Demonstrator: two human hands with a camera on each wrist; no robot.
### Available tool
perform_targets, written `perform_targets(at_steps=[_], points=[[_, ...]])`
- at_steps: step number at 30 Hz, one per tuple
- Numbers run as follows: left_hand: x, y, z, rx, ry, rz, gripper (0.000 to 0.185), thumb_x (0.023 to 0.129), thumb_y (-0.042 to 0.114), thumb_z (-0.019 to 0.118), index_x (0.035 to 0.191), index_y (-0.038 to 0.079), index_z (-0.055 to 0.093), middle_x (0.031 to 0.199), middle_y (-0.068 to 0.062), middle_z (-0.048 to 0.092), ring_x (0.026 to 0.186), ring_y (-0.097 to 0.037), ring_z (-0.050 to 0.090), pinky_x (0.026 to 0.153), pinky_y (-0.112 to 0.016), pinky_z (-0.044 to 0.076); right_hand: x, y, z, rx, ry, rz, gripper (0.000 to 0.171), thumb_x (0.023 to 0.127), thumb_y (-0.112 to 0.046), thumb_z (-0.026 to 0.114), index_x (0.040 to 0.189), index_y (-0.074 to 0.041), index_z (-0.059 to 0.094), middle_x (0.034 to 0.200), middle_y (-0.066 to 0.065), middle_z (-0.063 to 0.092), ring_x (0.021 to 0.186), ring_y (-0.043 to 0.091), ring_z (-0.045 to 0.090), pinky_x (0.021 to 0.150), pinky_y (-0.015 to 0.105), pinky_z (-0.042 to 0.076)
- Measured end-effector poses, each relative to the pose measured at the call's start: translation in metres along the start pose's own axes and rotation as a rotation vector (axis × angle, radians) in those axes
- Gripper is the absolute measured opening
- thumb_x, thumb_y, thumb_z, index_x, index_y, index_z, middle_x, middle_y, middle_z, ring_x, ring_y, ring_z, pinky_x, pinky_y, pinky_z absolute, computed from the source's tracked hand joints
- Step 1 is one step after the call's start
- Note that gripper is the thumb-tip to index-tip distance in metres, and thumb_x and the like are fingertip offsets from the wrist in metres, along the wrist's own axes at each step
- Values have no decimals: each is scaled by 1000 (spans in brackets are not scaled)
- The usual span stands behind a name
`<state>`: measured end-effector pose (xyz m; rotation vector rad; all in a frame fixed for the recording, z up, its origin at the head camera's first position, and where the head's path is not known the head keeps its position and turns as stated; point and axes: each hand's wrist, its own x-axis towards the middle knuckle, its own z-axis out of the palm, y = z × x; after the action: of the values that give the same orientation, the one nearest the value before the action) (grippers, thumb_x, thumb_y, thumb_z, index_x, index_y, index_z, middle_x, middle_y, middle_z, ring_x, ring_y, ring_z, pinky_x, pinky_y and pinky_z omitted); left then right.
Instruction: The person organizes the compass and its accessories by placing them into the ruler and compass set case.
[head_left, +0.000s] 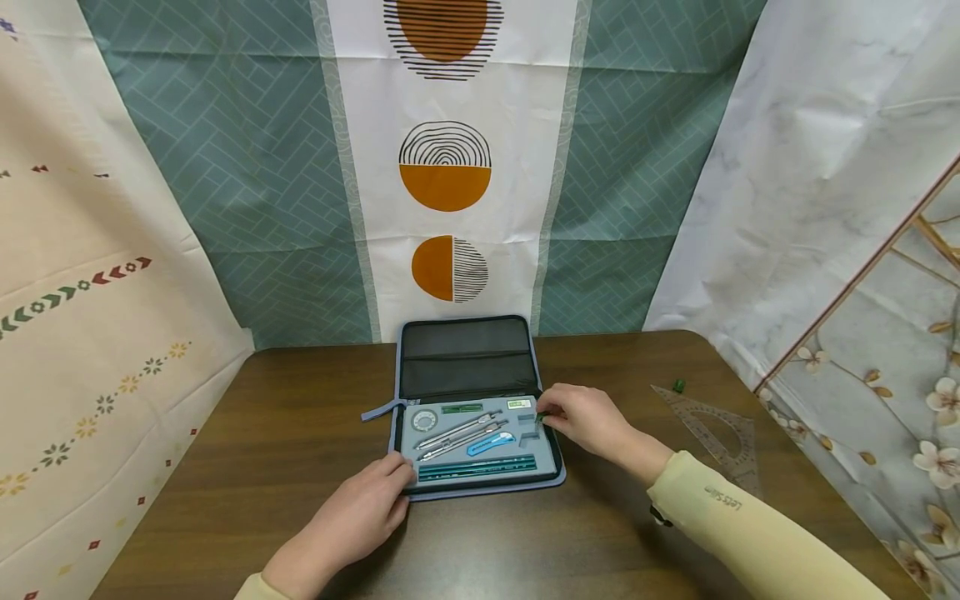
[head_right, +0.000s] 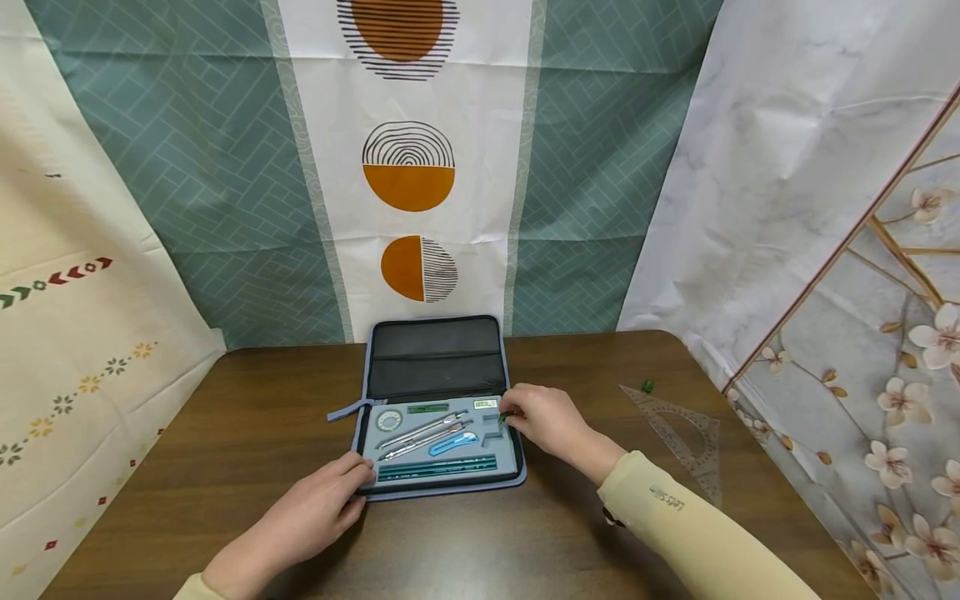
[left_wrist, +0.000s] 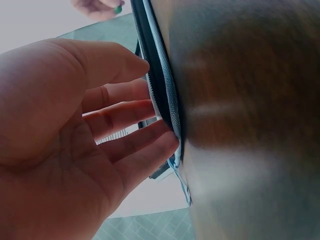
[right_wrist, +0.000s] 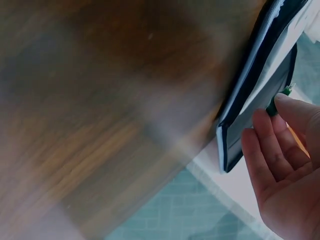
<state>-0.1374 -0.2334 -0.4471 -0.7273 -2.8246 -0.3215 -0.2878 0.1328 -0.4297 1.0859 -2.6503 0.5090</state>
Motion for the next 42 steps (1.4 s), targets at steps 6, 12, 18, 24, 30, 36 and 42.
perform_targets(at_steps=[6,12,18,24,30,36,42], points=[[0,1,0,-9,-1,2,20,95,6,82,112,9,73,107,3,60,92,-14,59,80,-36,59,2,-7,6,4,-17,-28,20,91,-8,91,103,-18,79,98,-8,75,85,8,69,78,35,60],[1,2,-2,-8,-8,-7,20,96,6,83,113,9,74,108,2,61,94,-14,59,82,-37,60,3,-14,9,1,-55,-38,20,90,-9,93,96,-19,77,91,-9,72,80,8,64,73,34,58],[1,1,-2,-12,-12,-8,21,96,6,83,115,9,74,108,3,61,94,-13,58,82,-36,60,5,-17,11,-1,-65,-43,20,90,-8,93,94,-19,76,88,-9,71,77,7,60,71,33,56],[1,1,-2,-12,-5,1,20,96,6,83,114,9,74,107,3,60,92,-13,58,80,-36,59,4,-18,12,-2,-43,-66,22,88,-8,94,94,-20,76,88,-9,72,77,6,60,70,32,56],[1,1,-3,-14,-9,-5,21,96,6,83,115,8,74,108,3,61,93,-13,58,80,-36,60,2,-17,13,14,-38,-85,23,88,-7,94,93,-20,76,88,-10,70,77,5,59,70,32,56],[0,1,-4,-16,-16,-12,21,96,6,83,115,8,75,107,3,60,91,-13,57,80,-36,60,1,-16,13,27,-50,-94,21,88,-7,94,94,-19,78,89,-10,71,79,6,60,73,32,57],[0,1,-3,-19,-20,-14,21,96,7,83,116,8,75,108,3,60,92,-13,57,80,-36,60,2,-15,14,43,-64,-95,21,88,-5,93,94,-19,78,91,-9,72,80,7,62,75,33,59]])
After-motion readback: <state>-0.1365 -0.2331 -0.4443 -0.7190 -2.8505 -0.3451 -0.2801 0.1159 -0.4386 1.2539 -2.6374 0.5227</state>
